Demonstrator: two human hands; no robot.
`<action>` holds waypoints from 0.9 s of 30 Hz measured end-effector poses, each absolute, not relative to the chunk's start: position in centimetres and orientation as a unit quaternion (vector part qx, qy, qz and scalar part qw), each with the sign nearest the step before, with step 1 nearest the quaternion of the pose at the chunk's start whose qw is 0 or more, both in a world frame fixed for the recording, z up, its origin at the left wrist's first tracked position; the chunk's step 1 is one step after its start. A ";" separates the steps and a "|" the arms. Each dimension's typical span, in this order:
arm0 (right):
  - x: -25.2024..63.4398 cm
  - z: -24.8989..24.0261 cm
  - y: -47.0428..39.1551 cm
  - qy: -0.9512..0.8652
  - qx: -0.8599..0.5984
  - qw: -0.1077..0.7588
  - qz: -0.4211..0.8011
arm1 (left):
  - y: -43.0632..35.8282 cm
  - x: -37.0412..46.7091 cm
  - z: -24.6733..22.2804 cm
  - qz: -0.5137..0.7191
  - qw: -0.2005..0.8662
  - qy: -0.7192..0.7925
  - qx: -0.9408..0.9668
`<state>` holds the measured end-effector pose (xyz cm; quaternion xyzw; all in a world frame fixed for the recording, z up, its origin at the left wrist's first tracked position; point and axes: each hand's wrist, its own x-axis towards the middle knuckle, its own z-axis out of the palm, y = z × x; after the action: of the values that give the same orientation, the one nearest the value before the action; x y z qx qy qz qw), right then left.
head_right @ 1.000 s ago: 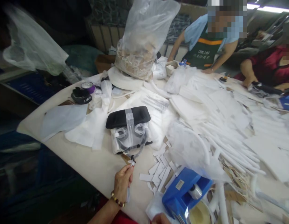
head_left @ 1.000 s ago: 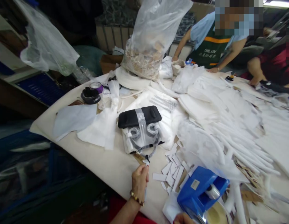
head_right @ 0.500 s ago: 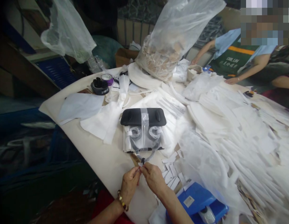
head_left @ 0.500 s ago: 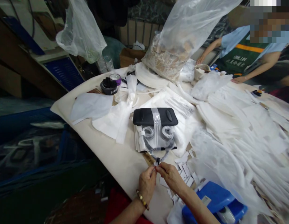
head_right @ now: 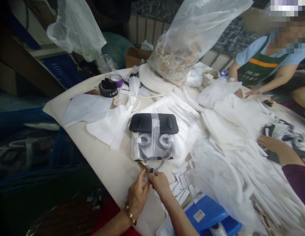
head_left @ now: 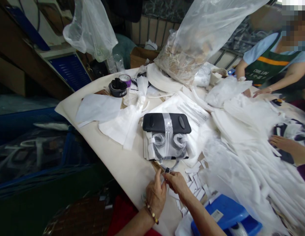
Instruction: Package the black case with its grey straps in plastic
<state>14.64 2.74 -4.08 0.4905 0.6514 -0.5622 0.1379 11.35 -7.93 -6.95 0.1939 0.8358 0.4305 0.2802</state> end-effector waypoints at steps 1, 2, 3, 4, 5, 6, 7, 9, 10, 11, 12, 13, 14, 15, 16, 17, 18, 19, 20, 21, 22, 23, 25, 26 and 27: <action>14.6 -4.0 2.7 0.642 0.491 0.139 -0.573 | -7.9 11.3 -7.0 0.428 0.282 0.836 0.198; 14.6 -3.8 2.7 0.632 0.489 0.140 -0.585 | -7.9 11.3 -7.0 0.426 0.284 0.835 0.201; 14.6 -3.6 2.7 0.623 0.484 0.141 -0.598 | -7.9 11.2 -7.1 0.425 0.286 0.835 0.203; 14.6 -3.3 2.8 0.614 0.476 0.142 -0.613 | -7.9 11.1 -7.1 0.425 0.288 0.834 0.204; 14.7 -3.0 2.9 0.606 0.467 0.144 -0.627 | -7.9 11.0 -7.2 0.427 0.289 0.832 0.203; 14.9 -2.7 3.1 0.600 0.457 0.145 -0.640 | -7.9 10.9 -7.2 0.432 0.291 0.830 0.201; 15.0 -2.3 3.3 0.596 0.449 0.146 -0.650 | -7.9 10.8 -7.1 0.438 0.294 0.826 0.198; 15.4 -1.8 3.6 0.594 0.437 0.148 -0.659 | -7.9 10.7 -7.0 0.452 0.303 0.817 0.189; 15.6 -1.7 3.7 0.596 0.435 0.147 -0.659 | -7.8 10.7 -6.9 0.460 0.310 0.812 0.182; 15.8 -1.6 3.8 0.599 0.435 0.145 -0.656 | -7.8 10.6 -6.8 0.468 0.317 0.807 0.172; 16.0 -1.6 3.9 0.605 0.437 0.141 -0.651 | -7.7 10.6 -6.6 0.475 0.326 0.801 0.161; 16.2 -1.7 3.9 0.612 0.438 0.136 -0.645 | -7.6 10.6 -6.5 0.483 0.335 0.795 0.149; 16.4 -1.8 3.9 0.620 0.440 0.130 -0.636 | -7.5 10.6 -6.4 0.491 0.345 0.788 0.137; 16.6 -1.9 3.9 0.630 0.442 0.124 -0.627 | -7.4 10.6 -6.2 0.499 0.355 0.781 0.124; 16.7 -2.1 3.9 0.640 0.445 0.117 -0.615 | -7.3 10.6 -6.0 0.507 0.364 0.773 0.111; 16.9 -2.2 3.9 0.652 0.447 0.107 -0.603 | -7.3 10.5 -5.9 0.515 0.373 0.765 0.098; 17.0 -2.3 3.9 0.663 0.450 0.095 -0.590 | -7.2 10.4 -5.7 0.523 0.382 0.758 0.085; 17.1 -2.3 3.8 0.675 0.451 0.080 -0.579 | -7.1 10.3 -5.5 0.530 0.390 0.750 0.072; 17.3 -2.4 3.7 0.685 0.450 0.062 -0.570 | -7.1 10.2 -5.3 0.536 0.399 0.742 0.060; 17.4 -2.4 3.6 0.693 0.449 0.044 -0.563 | -7.0 10.1 -5.0 0.542 0.408 0.733 0.048; 17.5 -2.5 3.5 0.697 0.447 0.027 -0.560 | -6.9 10.1 -4.8 0.547 0.417 0.725 0.037; 17.6 -2.6 3.3 0.698 0.446 0.011 -0.560 | -6.8 10.0 -4.7 0.552 0.426 0.716 0.024; 17.7 -3.1 2.7 0.688 0.451 -0.018 -0.569 | -6.6 10.0 -4.4 0.560 0.447 0.697 -0.009; 17.7 -3.5 2.4 0.677 0.457 -0.031 -0.576 | -6.5 10.0 -4.3 0.563 0.458 0.687 -0.029; 17.7 -3.9 2.0 0.663 0.463 -0.044 -0.587 | -6.4 10.1 -4.3 0.566 0.469 0.676 -0.049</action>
<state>17.66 2.03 -3.90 0.4630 0.6630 -0.5866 -0.0439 10.06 -6.42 -4.30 -0.0490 0.6763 0.5657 0.4692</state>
